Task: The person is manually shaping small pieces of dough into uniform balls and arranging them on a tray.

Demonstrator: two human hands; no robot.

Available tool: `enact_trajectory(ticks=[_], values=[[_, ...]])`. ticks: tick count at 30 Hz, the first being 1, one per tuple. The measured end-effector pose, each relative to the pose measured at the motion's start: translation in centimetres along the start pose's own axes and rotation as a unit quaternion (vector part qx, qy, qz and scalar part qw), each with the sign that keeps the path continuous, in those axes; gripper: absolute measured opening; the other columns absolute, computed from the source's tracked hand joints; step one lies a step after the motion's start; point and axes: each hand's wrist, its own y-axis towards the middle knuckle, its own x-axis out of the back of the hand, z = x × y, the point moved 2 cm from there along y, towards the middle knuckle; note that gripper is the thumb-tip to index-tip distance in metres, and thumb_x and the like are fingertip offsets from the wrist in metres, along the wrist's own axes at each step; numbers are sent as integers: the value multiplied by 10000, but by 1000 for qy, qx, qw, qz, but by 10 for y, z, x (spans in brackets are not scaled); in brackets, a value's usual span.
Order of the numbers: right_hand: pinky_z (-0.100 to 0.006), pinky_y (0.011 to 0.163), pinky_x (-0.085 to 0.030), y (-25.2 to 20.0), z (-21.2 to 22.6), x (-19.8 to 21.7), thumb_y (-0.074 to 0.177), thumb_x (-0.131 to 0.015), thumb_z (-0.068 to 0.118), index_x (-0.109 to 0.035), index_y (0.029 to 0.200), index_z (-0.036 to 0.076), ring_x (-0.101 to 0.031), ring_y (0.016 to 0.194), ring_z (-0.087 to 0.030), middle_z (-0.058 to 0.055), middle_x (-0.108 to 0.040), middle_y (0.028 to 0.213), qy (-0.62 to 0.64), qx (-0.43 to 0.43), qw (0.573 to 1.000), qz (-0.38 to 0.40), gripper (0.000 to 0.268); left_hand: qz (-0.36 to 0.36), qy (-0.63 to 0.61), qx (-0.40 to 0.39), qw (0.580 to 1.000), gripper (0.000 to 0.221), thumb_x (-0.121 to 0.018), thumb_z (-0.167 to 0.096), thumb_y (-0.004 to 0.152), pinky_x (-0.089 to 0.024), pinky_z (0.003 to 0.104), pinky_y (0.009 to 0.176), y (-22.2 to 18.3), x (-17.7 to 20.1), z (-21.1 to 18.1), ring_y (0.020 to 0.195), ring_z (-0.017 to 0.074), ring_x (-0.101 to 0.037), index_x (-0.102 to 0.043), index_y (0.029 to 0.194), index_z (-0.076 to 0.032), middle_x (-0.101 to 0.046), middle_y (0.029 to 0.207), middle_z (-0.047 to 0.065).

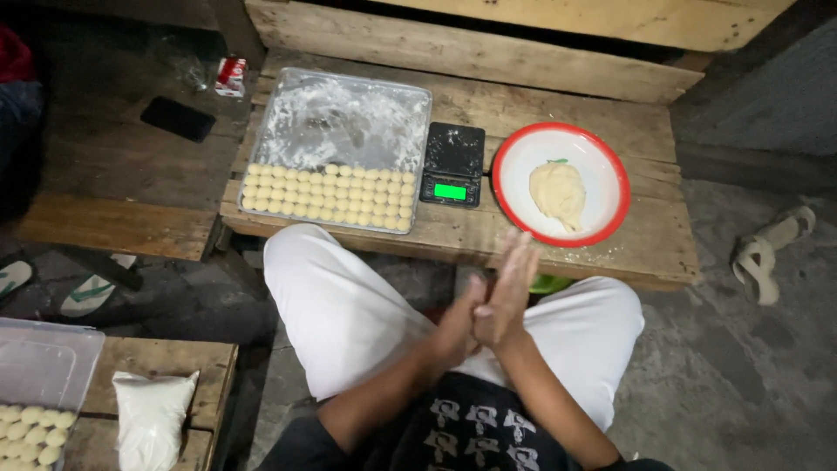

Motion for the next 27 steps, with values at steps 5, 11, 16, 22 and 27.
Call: enact_trajectory(ticks=[5,11,16,22,27], values=[[-752,1217,-37,-27,13,-31,676,-415,779,-240,1533,-95,-240,1447,-538,-302,-274,1578,-249,-60,899,354,1237,198,19,-272,942,832,-332,-650,1045,-277,458,1257,-16,-18,-54,1572,350,-265,-192,1631,-76,-256,1679,229],[-446,1312,-57,-41,-40,-37,972,-238,768,-119,1619,-100,-169,1565,-354,-253,-172,1692,174,-217,947,-159,1089,78,44,-189,978,470,-518,-298,1019,-488,397,957,-6,5,-16,1169,244,-538,-501,1437,-84,-541,1379,160],[-445,1310,-117,-25,-21,-25,1090,-162,533,-99,1624,-51,-273,1544,-352,-265,-245,1663,305,-305,876,-215,793,-74,0,-148,986,257,-652,-42,982,-630,387,728,23,38,24,863,219,-704,-692,1236,-42,-714,1135,142],[-489,1256,-262,-38,-50,-16,1089,-203,605,-138,1631,-24,-473,1413,-345,-311,-502,1484,336,-315,855,-240,833,-279,-42,-133,950,211,-610,-313,977,-423,219,460,52,127,-86,547,120,-600,-708,930,-133,-710,773,42],[-551,1222,-352,-50,-69,-18,1124,-229,504,-193,1592,-93,-535,1342,-392,-361,-542,1388,326,-317,851,-261,760,-303,110,-267,908,132,-625,-175,936,-306,192,351,22,146,-207,378,52,-423,-622,804,-187,-643,676,-43]])
